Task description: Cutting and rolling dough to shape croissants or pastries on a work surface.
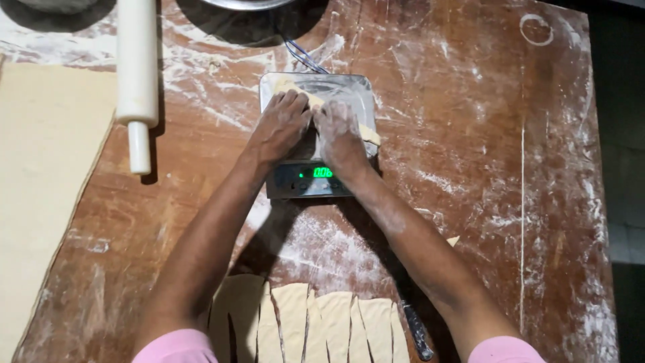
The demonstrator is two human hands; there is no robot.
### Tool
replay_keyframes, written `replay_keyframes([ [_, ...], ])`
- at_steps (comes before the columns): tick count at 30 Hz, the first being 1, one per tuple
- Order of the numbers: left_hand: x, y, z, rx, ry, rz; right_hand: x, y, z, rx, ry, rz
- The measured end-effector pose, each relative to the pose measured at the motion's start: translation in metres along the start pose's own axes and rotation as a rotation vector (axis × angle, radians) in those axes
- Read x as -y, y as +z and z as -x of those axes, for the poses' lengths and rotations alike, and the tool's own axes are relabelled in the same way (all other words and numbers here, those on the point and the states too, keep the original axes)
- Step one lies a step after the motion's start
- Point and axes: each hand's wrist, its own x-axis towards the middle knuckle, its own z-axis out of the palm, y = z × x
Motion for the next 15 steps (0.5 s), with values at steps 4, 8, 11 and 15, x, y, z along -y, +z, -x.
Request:
replay_keyframes([
  [4, 0.006, 0.016, 0.013, -0.033, 0.051, -0.134, 0.002, -0.005, 0.007, 0.135, -0.07, 0.119],
  [8, 0.002, 0.014, 0.023, -0.205, 0.012, 0.033, -0.006, -0.013, -0.006, 0.239, 0.007, -0.003],
  [11, -0.018, -0.016, 0.022, -0.213, -0.078, 0.084, 0.009, -0.031, -0.01, 0.1, 0.134, -0.259],
  [15, -0.01, -0.006, 0.031, -0.218, -0.026, 0.021, 0.013, -0.004, 0.006, 0.143, -0.048, -0.017],
])
